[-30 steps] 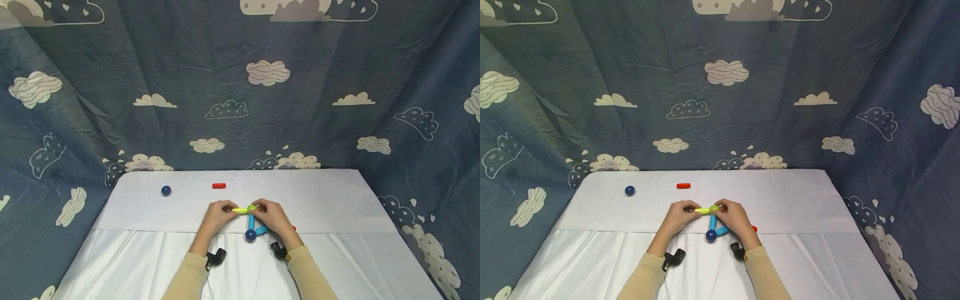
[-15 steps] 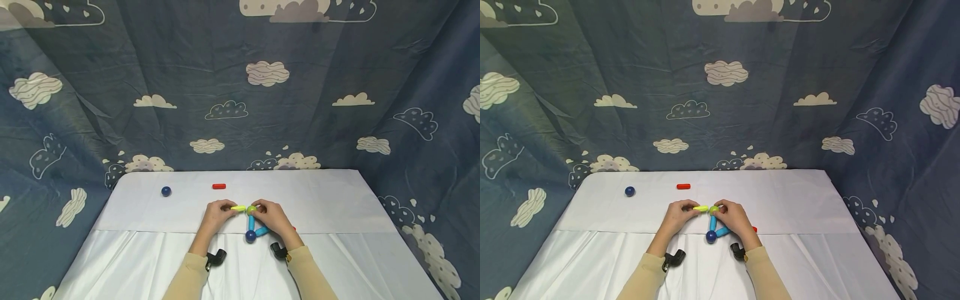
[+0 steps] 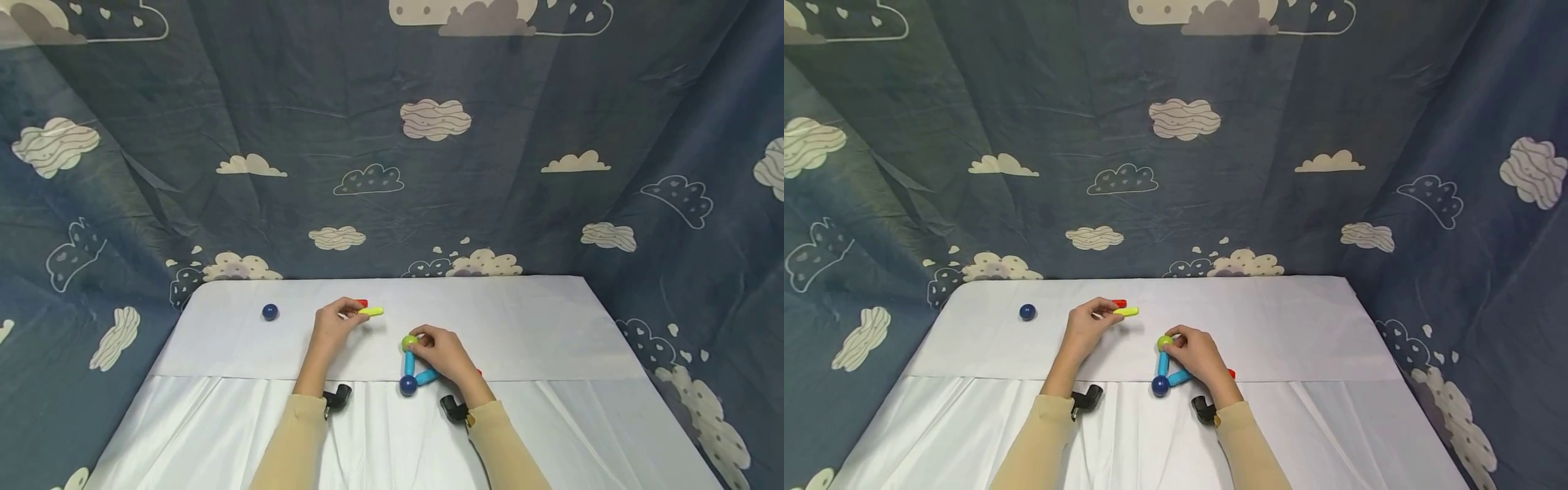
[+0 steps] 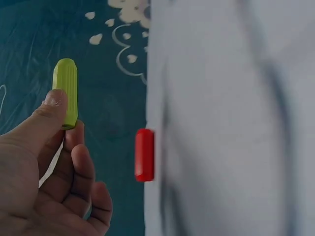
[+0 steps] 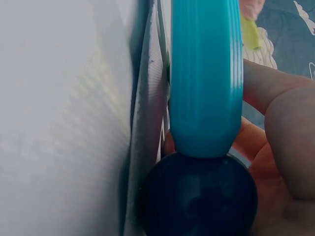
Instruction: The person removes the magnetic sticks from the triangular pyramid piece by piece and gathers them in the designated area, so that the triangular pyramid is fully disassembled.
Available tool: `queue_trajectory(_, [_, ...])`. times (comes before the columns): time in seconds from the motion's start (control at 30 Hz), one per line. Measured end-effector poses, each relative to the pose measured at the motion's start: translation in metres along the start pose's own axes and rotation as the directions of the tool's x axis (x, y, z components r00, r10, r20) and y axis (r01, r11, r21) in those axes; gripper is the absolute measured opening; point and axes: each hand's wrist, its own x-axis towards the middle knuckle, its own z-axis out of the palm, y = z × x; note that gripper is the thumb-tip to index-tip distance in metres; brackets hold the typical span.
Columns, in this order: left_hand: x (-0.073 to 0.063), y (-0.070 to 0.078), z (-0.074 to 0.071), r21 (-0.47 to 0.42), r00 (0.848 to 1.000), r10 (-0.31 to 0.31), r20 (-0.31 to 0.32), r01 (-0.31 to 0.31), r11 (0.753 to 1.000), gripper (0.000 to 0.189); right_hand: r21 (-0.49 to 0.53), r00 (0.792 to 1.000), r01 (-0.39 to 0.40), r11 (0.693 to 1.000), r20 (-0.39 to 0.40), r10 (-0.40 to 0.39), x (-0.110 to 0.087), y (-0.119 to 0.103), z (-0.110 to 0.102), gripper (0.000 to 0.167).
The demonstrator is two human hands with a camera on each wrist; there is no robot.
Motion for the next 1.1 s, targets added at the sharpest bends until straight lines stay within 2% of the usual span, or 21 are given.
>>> queue_trajectory(0.1, [0.012,0.004,-0.008,0.000,1.000,-0.011,-0.021,0.011,1.000,0.018,-0.006,1.000,0.001,1.000,-0.002,-0.001,0.000,-0.001,-0.001,0.028])
queue_trajectory(0.2, [0.022,0.002,-0.013,-0.005,0.999,-0.032,-0.021,0.032,0.999,0.017,-0.005,1.000,0.002,1.000,-0.005,-0.002,0.000,-0.001,-0.001,0.028])
queue_trajectory(0.43, [0.035,-0.022,-0.014,0.019,0.995,-0.102,-0.025,0.102,0.995,0.018,0.007,1.000,0.021,1.000,-0.003,-0.021,0.000,-0.002,-0.002,0.027])
queue_trajectory(0.7, [0.037,-0.037,-0.013,-0.017,0.994,-0.103,-0.033,0.103,0.995,0.021,0.015,1.000,0.018,1.000,-0.013,-0.018,0.000,-0.002,-0.003,0.028])
queue_trajectory(0.87, [0.035,-0.044,-0.012,0.018,0.994,-0.097,-0.051,0.098,0.995,0.018,0.015,1.000,0.008,1.000,-0.001,-0.008,0.000,-0.001,-0.002,0.028])
queue_trajectory(1.1, [0.033,-0.050,-0.007,0.102,0.997,-0.036,-0.072,0.043,0.994,0.017,0.022,1.000,0.020,1.000,-0.007,-0.020,0.000,0.001,-0.001,0.027])
